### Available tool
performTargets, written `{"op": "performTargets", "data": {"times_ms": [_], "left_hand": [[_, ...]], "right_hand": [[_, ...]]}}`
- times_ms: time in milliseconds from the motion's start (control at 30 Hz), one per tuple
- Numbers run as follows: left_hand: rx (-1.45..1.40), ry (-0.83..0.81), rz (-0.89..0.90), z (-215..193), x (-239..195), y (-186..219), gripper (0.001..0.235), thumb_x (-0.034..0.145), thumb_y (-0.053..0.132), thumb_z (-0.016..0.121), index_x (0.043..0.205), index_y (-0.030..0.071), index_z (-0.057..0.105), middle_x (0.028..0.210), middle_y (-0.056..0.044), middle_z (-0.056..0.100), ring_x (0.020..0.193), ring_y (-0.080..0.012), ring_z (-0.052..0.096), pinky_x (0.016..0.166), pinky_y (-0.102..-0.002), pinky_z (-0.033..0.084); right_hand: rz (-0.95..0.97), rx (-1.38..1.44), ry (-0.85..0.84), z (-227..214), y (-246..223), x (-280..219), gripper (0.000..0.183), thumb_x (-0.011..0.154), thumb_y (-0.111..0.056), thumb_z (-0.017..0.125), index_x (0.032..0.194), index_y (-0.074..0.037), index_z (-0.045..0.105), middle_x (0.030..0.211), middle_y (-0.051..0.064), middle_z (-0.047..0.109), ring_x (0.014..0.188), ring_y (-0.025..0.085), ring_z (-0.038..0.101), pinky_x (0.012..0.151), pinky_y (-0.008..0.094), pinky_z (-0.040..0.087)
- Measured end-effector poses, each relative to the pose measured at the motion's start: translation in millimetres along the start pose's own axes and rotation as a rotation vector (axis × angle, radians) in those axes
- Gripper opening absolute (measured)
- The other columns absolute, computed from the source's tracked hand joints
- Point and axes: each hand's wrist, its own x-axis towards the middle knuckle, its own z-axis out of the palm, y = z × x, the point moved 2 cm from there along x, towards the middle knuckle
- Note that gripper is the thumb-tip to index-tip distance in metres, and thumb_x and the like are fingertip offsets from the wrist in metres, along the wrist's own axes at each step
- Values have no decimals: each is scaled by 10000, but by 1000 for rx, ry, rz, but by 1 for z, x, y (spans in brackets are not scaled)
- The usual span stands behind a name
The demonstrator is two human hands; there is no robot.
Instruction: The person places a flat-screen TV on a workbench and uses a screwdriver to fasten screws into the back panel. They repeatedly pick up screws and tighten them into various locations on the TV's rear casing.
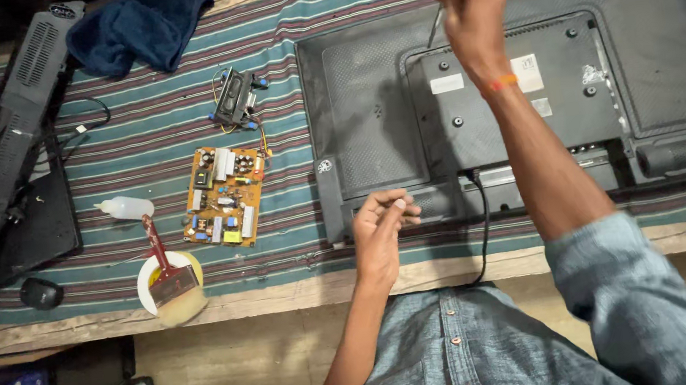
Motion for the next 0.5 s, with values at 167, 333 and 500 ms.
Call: {"op": "performTargets", "data": {"times_ms": [167, 333, 500], "left_hand": [[-262, -40, -45, 7, 27, -31, 160, 1080, 134, 622, 1121, -19, 648, 968, -113, 693, 846, -197, 697, 732, -339, 590], [-381, -60, -86, 30, 53, -60, 230, 1076, 189, 602, 1178, -13, 646, 1036, -107, 726, 937, -204, 720, 848, -344, 610], [-464, -115, -155, 66, 64, -83, 239, 1083, 179, 589, 1207, -16, 646, 1075, -125, 733, 999, -212, 730, 929, -348, 610]], "right_hand": [[121, 380, -139, -92, -55, -62, 193, 1185, 59, 466, 1261, -5, 301, 1117, 203, 691, 1070, 303, 756, 1008, 407, 690], [410, 639, 26, -158, -87, -138, 190, 1296, -96, 455, 1286, -71, 267, 1104, 202, 697, 1075, 305, 773, 973, 433, 640], [418, 449, 66, -197, -83, -153, 196, 1272, -86, 450, 1225, -64, 261, 1081, 234, 675, 1048, 323, 751, 949, 437, 638]]}}
